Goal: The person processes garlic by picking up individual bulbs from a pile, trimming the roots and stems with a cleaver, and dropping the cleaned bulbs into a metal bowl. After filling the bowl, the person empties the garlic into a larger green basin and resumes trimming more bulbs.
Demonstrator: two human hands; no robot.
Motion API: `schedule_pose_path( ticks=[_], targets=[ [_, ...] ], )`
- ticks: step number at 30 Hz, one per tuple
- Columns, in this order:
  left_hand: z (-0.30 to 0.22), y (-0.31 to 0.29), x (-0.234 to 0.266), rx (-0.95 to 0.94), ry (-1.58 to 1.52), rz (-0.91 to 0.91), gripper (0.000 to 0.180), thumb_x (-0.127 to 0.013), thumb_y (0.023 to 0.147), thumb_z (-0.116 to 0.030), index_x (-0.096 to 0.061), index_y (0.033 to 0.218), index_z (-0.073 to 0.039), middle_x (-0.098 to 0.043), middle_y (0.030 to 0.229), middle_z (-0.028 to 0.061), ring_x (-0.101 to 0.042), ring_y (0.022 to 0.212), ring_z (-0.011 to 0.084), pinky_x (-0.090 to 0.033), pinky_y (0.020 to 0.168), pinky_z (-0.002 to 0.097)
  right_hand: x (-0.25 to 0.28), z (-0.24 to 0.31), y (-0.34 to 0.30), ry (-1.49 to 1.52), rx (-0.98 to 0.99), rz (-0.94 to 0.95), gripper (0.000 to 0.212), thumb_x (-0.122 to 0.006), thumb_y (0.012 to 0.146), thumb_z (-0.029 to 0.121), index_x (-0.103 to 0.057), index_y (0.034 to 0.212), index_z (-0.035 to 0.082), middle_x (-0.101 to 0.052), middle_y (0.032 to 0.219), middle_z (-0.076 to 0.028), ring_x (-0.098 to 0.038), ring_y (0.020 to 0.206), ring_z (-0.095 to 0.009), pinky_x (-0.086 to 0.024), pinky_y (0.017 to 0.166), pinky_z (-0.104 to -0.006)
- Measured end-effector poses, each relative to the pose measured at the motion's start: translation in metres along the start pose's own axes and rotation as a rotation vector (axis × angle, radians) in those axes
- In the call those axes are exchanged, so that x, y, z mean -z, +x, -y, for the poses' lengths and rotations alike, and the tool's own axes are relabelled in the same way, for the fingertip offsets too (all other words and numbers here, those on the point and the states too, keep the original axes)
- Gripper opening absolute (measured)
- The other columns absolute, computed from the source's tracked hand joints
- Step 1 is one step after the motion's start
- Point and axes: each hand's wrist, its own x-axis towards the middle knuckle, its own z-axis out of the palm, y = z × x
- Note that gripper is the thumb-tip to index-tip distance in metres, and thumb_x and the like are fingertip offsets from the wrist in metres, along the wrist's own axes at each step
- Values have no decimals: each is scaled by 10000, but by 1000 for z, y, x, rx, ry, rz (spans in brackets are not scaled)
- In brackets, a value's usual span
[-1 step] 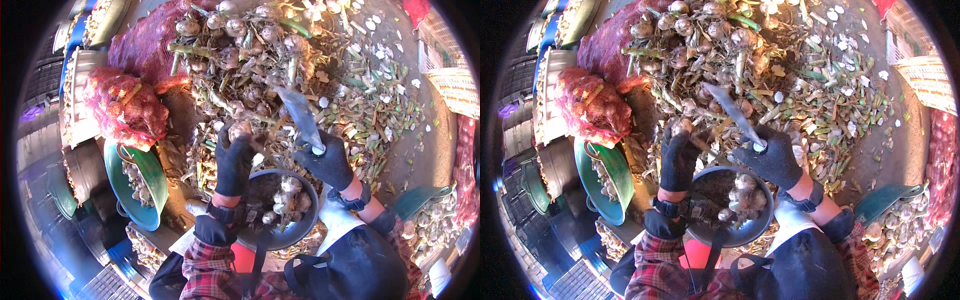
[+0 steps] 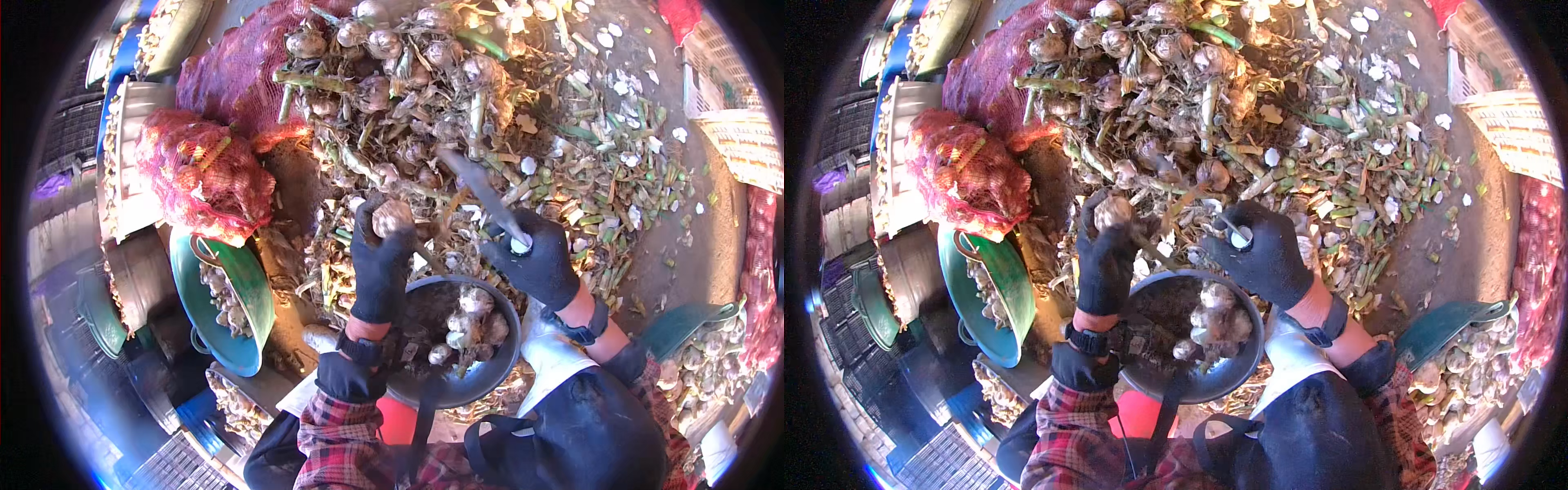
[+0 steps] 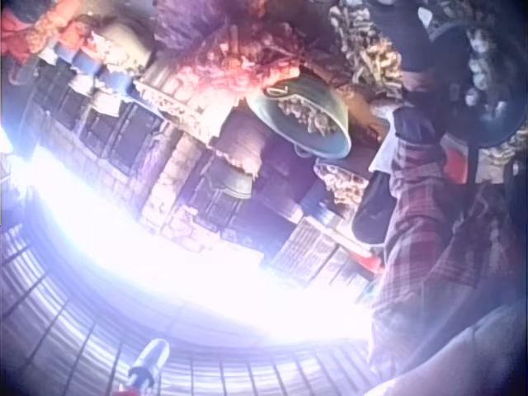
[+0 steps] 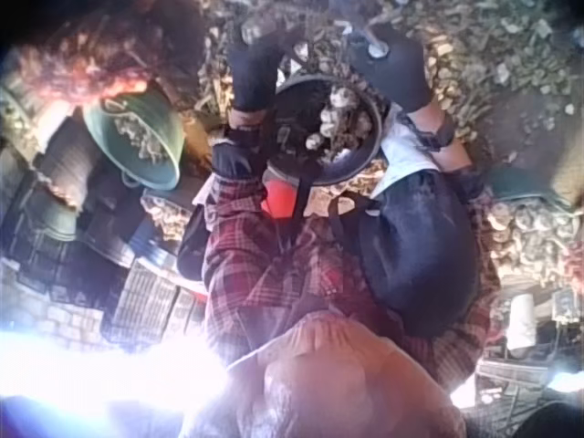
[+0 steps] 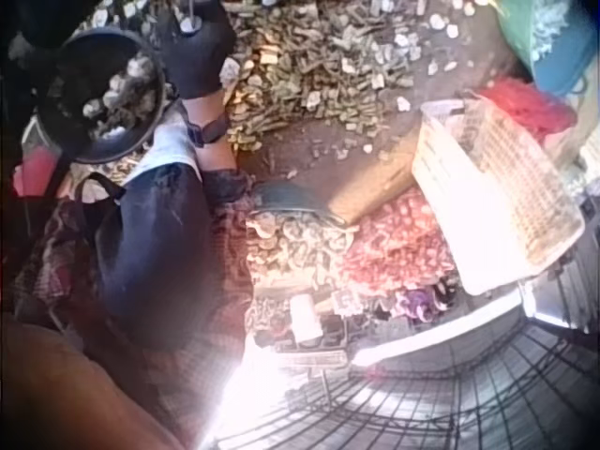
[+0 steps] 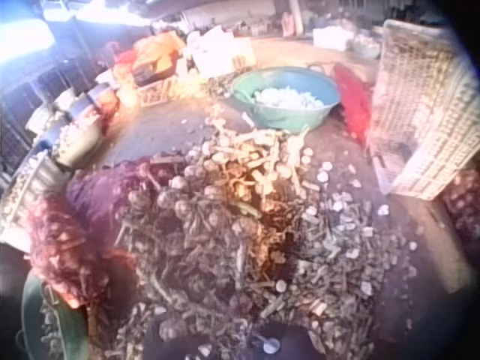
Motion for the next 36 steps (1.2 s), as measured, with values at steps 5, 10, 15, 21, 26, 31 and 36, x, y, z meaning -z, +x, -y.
schedule_pose_path(
  ticks=[5,10,15,21,26,31,36],
  targets=[
    [3,-6,15,-218,621,199,428,-619,810,-53,-438,1197,-72,-563,1026,97,-617,836,180,-529,742,304,0,23,3,-268,408,78,238,-701,665,126,-555,841,64,-545,761,-117,-598,592,-319,-485,521,-412],
    [11,-14,13,-242,807,307,536,-632,852,-59,-360,1314,-47,-553,1135,77,-572,968,192,-512,866,337,3,26,4,-420,412,93,208,-675,686,148,-549,826,59,-525,765,-113,-584,569,-311,-475,497,-412],
    [44,-24,70,137,258,200,637,-765,708,-162,-451,1246,-31,-602,1055,86,-586,958,162,-469,917,331,-6,7,2,-367,507,154,194,-662,669,163,-553,803,73,-531,800,-100,-576,560,-308,-468,480,-394],
    [-4,-21,-8,-207,1086,685,310,-748,684,-185,-609,929,-55,-614,783,63,-599,741,126,-483,689,274,-10,-72,4,-561,255,18,183,-675,677,180,-567,781,76,-577,737,-119,-602,617,-317,-495,532,-409],
    [-32,-19,-13,-73,619,294,355,-740,718,-62,-554,1019,-55,-583,906,1,-555,836,101,-472,720,255,-7,-48,-4,-407,70,-77,131,-650,710,114,-576,802,59,-590,705,-162,-598,612,-361,-474,534,-431],
    [-14,-7,1,-95,118,-115,362,-672,797,-49,-499,1113,-3,-569,990,81,-603,867,164,-533,783,289,-22,-15,-4,-101,23,-132,120,-646,748,102,-558,704,32,-542,590,-175,-594,568,-362,-456,502,-388],
    [3,-32,-12,82,-306,12,262,-569,801,-47,-485,1049,-27,-536,1033,83,-579,1002,218,-499,929,358,-36,-8,-2,23,116,-153,132,-670,735,102,-558,734,33,-575,634,-165,-606,592,-350,-460,510,-377]
  ],
)
